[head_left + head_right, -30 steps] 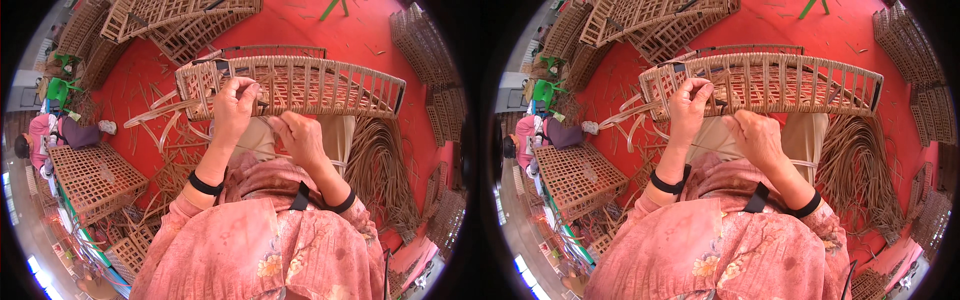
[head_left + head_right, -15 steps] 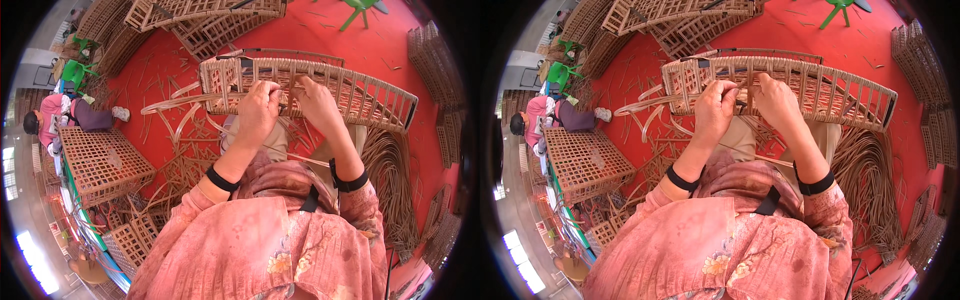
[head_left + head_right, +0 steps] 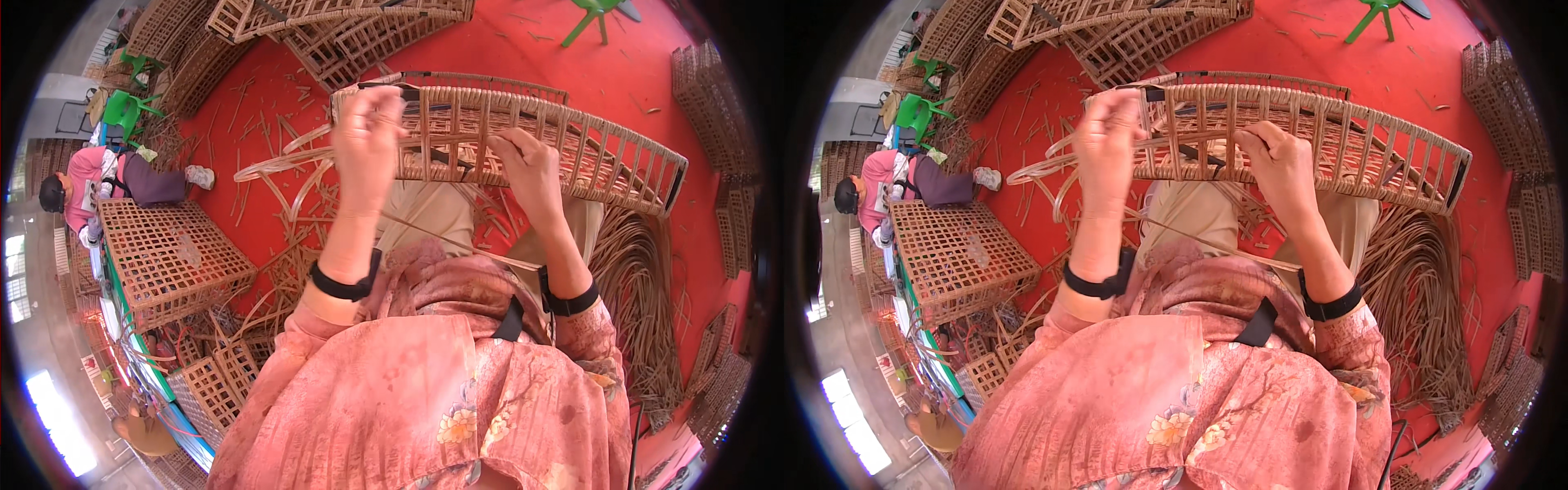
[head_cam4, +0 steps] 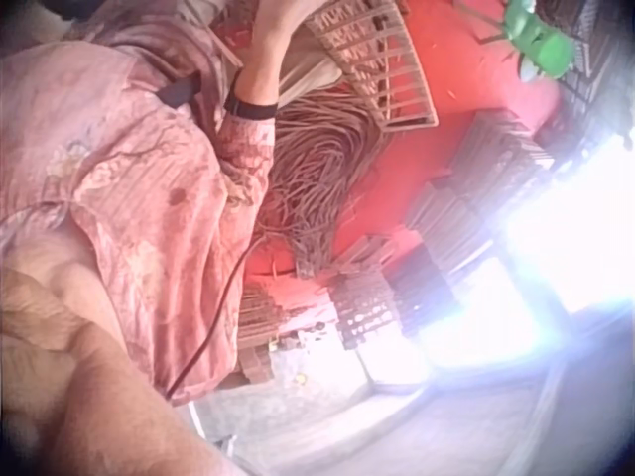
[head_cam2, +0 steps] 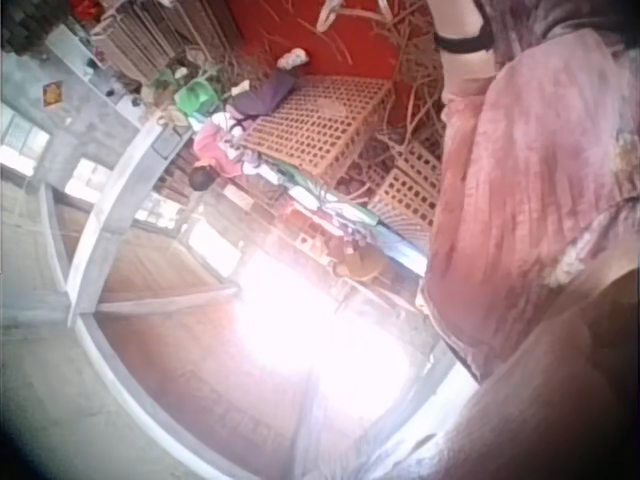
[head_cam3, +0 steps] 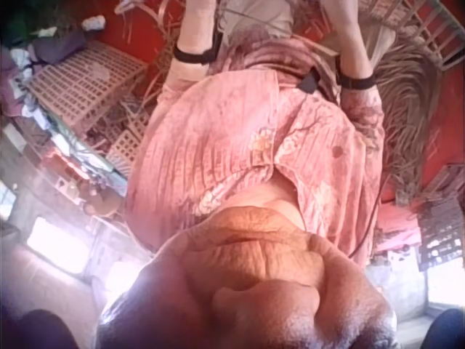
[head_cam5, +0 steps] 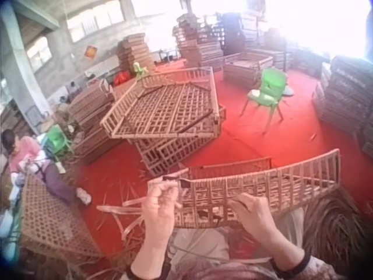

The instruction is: The recorder is weaving bamboo strips into a pre-made bamboo frame to create furniture or storage components.

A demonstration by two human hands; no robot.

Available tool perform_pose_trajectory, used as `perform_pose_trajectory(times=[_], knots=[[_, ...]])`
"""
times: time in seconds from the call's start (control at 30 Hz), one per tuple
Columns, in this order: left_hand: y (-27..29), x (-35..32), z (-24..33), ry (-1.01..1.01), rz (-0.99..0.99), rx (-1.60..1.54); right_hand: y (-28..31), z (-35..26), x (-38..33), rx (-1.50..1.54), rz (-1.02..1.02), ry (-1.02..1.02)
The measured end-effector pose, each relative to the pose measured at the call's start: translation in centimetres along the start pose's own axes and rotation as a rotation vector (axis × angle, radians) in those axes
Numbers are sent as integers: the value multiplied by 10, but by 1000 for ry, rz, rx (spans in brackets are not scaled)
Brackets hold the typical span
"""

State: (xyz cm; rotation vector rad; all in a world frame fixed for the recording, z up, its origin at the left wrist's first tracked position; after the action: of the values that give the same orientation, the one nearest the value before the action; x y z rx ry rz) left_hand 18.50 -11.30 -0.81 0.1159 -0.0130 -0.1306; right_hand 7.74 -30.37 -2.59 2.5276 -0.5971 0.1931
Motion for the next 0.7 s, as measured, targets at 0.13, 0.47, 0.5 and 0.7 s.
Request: perform_pose_trajectory(times=[0.13, 0.47, 0.5, 0.7], knots=[[38, 10, 5, -23, 102, -45, 22, 0, -19, -63, 109, 91], [-63, -30, 12, -244, -384, 171, 85, -34, -44, -195, 245, 206], [-78, -37, 11, -305, -465, 98, 82, -37, -44, -205, 251, 208], [-84, -40, 11, -213, -602, 133, 79, -17, -36, -4, 195, -136]])
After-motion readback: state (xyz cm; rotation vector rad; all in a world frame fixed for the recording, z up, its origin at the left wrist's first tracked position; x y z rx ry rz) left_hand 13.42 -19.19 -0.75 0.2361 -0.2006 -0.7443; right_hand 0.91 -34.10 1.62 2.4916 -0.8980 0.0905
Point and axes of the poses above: each hand's wrist, its own x-axis towards the middle knuckle, its own y-axis out of the back of the hand, z = x × y, the point moved 3 cm from there along x, towards the middle knuckle, and after that the axes turned 12 degrees about y, right-handed, at the moved point
